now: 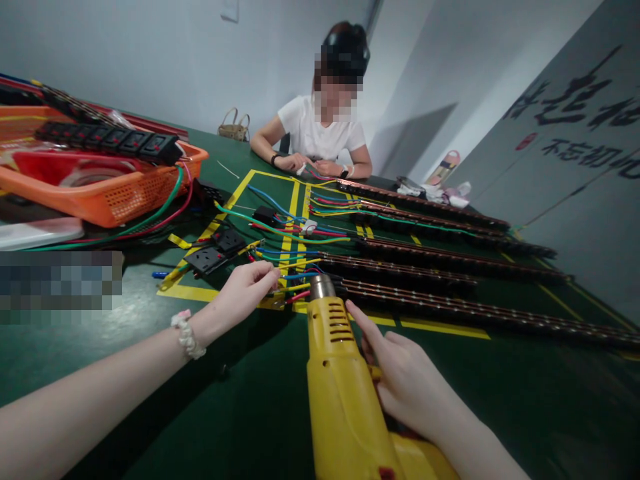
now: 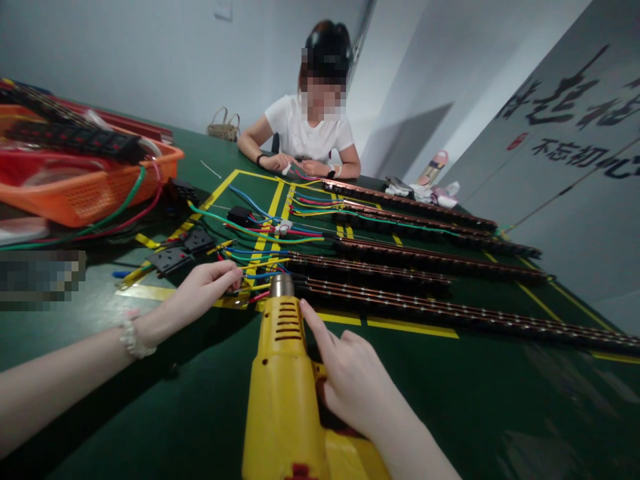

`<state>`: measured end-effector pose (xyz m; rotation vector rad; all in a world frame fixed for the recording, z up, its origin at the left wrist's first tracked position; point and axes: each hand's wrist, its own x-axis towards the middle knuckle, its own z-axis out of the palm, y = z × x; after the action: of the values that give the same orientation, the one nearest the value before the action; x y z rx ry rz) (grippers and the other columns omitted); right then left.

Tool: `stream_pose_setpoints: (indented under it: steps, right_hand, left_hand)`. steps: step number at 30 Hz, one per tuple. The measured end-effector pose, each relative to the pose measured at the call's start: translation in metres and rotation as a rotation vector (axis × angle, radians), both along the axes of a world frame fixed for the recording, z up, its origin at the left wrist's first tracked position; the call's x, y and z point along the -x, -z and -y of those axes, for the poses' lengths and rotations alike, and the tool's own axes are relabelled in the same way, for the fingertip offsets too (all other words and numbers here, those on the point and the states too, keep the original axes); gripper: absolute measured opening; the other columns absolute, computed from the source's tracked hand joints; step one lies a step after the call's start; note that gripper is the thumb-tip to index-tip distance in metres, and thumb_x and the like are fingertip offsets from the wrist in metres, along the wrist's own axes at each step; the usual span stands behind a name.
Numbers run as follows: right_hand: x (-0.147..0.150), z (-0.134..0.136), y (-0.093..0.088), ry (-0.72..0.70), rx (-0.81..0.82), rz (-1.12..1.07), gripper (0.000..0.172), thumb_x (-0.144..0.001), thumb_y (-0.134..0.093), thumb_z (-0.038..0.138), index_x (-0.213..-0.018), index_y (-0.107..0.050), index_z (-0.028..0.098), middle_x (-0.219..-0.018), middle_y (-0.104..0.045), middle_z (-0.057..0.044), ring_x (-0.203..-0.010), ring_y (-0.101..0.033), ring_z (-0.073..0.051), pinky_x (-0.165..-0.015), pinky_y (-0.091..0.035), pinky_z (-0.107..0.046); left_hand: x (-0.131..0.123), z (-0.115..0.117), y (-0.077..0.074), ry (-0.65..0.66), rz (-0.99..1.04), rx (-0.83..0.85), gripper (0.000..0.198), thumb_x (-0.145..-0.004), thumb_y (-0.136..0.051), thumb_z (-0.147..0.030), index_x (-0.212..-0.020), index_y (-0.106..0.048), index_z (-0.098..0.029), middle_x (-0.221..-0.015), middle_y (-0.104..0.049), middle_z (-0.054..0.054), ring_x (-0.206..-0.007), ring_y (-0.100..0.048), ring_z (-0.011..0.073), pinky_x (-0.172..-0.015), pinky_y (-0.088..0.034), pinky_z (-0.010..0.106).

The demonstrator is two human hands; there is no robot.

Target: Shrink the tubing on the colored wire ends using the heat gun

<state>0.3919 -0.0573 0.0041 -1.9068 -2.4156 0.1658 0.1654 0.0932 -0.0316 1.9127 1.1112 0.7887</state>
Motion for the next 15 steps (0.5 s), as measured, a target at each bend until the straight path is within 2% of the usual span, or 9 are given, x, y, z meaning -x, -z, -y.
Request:
stream_pose_setpoints:
  steps: [2,5,10,15]
  right_hand:
    - [0.001,0.0,-0.001,-0.107,-0.064,0.005,0.09,-0.069,-0.04,0.004,-0.141,0.011,0.021,-0.074,-0.057,0.0,-0.059,-0.043,-0.014,-0.06,-0.034,-0.025]
    - [0.008,-0.002,-0.003,-0.222,-0.104,0.049,0.089,-0.07,-0.038,0.002,-0.141,0.012,0.02,-0.073,-0.056,-0.001,-0.057,-0.041,-0.013,-0.058,-0.033,-0.024]
    - [0.025,-0.009,-0.004,-0.274,-0.004,0.07,0.092,-0.069,-0.042,0.002,-0.141,0.012,0.022,-0.091,-0.061,-0.002,-0.06,-0.041,-0.013,-0.061,-0.032,-0.025]
    - [0.033,-0.013,-0.004,-0.3,0.049,0.094,0.093,-0.07,-0.043,0.004,-0.141,0.015,0.019,-0.085,-0.061,-0.002,-0.057,-0.039,-0.013,-0.059,-0.03,-0.025]
  left_hand:
    - [0.0,0.001,0.0,-0.005,-0.061,-0.045,0.041,-0.083,-0.038,-0.046,-0.063,-0.048,-0.012,-0.06,-0.046,-0.001,-0.06,-0.041,0.0067,-0.056,-0.028,0.018]
    - [-0.001,0.002,0.002,-0.01,-0.089,-0.084,0.044,-0.081,-0.041,-0.05,-0.061,-0.046,-0.012,-0.058,-0.043,-0.002,-0.056,-0.036,0.0056,-0.053,-0.025,0.018]
    - [-0.001,0.0,0.003,-0.001,-0.053,-0.027,0.043,-0.079,-0.046,-0.05,-0.061,-0.044,-0.011,-0.057,-0.04,-0.002,-0.054,-0.033,0.0044,-0.051,-0.024,0.016]
    - [-0.003,0.001,-0.002,0.016,0.004,0.046,0.044,-0.078,-0.046,-0.052,-0.061,-0.042,-0.011,-0.058,-0.038,-0.002,-0.055,-0.033,0.0045,-0.051,-0.025,0.016]
